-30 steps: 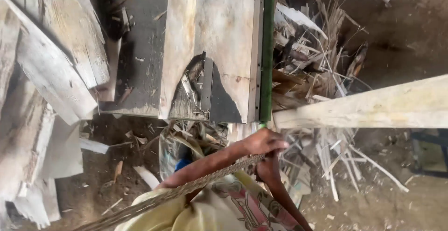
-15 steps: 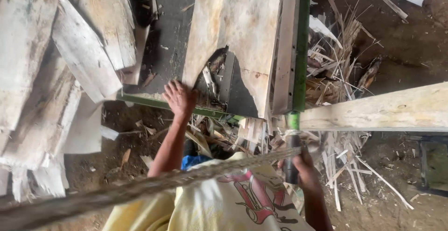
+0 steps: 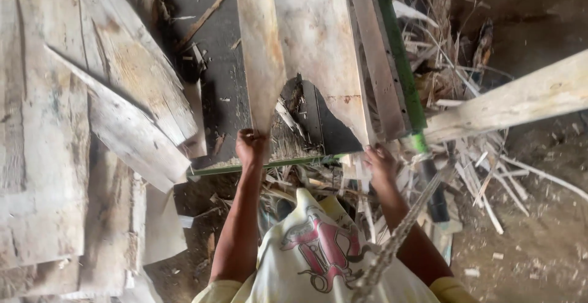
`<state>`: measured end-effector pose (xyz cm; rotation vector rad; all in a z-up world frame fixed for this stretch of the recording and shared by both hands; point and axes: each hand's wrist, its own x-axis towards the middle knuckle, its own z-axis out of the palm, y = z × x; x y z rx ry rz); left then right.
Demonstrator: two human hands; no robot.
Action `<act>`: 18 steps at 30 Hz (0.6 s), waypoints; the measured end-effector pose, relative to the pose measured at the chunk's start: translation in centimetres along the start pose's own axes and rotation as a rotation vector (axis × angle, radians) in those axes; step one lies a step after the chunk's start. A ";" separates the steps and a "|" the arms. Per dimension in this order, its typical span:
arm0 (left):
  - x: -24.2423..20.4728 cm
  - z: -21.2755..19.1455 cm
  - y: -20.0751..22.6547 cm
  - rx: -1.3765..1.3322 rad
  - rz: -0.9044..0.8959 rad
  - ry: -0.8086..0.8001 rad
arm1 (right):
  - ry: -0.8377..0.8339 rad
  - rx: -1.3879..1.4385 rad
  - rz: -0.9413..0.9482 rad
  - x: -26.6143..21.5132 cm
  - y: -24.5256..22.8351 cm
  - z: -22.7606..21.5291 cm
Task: Using a manual guillotine-style cutter to trim and sort pieces of tree bark or thin wood sheets.
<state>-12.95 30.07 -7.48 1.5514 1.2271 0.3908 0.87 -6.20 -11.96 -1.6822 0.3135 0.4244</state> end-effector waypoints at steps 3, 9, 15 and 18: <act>0.5 -3.3 -1.8 -0.081 -0.064 -0.056 | -0.116 0.217 0.083 -0.7 0.9 -0.7; -3.3 -13.0 -1.7 0.281 -0.118 -0.090 | -0.299 -0.293 0.074 -9.0 -1.1 -1.3; -7.2 -6.6 1.5 0.551 0.642 0.066 | -0.362 -0.325 0.341 -8.4 0.0 4.7; -5.5 3.2 1.6 0.728 0.616 -0.262 | -0.421 0.011 0.235 -5.4 6.6 5.3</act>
